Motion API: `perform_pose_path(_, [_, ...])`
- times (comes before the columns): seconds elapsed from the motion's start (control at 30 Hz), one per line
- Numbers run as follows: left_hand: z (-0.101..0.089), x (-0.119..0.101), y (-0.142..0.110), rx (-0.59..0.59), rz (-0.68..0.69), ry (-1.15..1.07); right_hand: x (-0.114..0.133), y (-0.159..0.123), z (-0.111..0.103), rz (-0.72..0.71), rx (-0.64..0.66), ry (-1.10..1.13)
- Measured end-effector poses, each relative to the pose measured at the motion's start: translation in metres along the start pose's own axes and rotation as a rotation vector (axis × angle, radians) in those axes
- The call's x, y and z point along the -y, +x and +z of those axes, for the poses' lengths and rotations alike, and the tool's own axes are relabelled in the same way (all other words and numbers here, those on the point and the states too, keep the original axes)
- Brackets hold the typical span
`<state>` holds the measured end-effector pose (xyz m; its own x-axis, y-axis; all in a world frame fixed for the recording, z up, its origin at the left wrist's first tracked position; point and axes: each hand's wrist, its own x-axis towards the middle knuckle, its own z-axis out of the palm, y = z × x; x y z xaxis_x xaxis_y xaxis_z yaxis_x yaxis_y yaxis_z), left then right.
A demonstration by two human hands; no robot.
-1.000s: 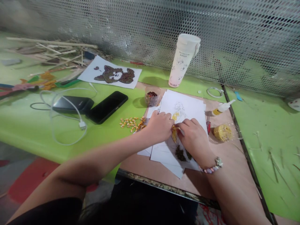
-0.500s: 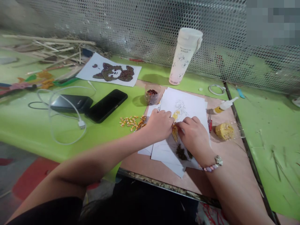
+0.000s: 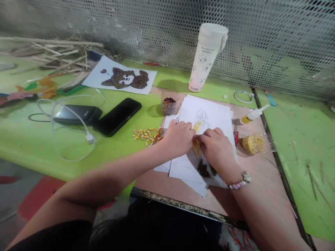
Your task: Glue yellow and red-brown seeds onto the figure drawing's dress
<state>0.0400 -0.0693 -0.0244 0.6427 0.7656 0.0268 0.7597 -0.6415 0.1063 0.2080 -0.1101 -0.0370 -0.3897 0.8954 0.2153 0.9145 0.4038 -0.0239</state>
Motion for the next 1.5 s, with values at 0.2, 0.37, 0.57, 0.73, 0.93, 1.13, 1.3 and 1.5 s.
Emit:
perform_pose_path(0.2, [0.000,-0.001,0.001,0.026,-0.005,-0.010,-0.002,0.000,0.001,-0.003,-0.023,0.016])
perform_pose_path(0.37, [0.000,-0.001,0.001,0.025,-0.001,-0.007,-0.001,-0.001,0.003,0.024,-0.062,0.013])
perform_pose_path(0.57, [0.001,-0.001,0.001,0.016,0.009,-0.007,0.001,-0.001,0.005,0.027,-0.074,0.029])
perform_pose_path(0.73, [0.002,-0.001,0.002,0.001,0.017,-0.001,0.000,-0.001,0.006,0.028,-0.072,0.047])
perform_pose_path(0.93, [0.006,0.000,0.002,-0.011,0.028,0.009,-0.001,-0.001,0.006,0.028,-0.069,0.050])
perform_pose_path(1.13, [0.006,0.001,0.000,-0.037,0.024,0.004,-0.002,-0.004,-0.001,0.025,-0.103,0.055])
perform_pose_path(1.3, [0.004,0.003,0.000,-0.038,0.015,-0.011,0.002,-0.006,0.000,-0.012,-0.104,0.064])
perform_pose_path(1.5, [0.005,0.005,0.001,-0.018,0.011,-0.025,0.009,-0.002,0.005,-0.040,-0.087,0.055])
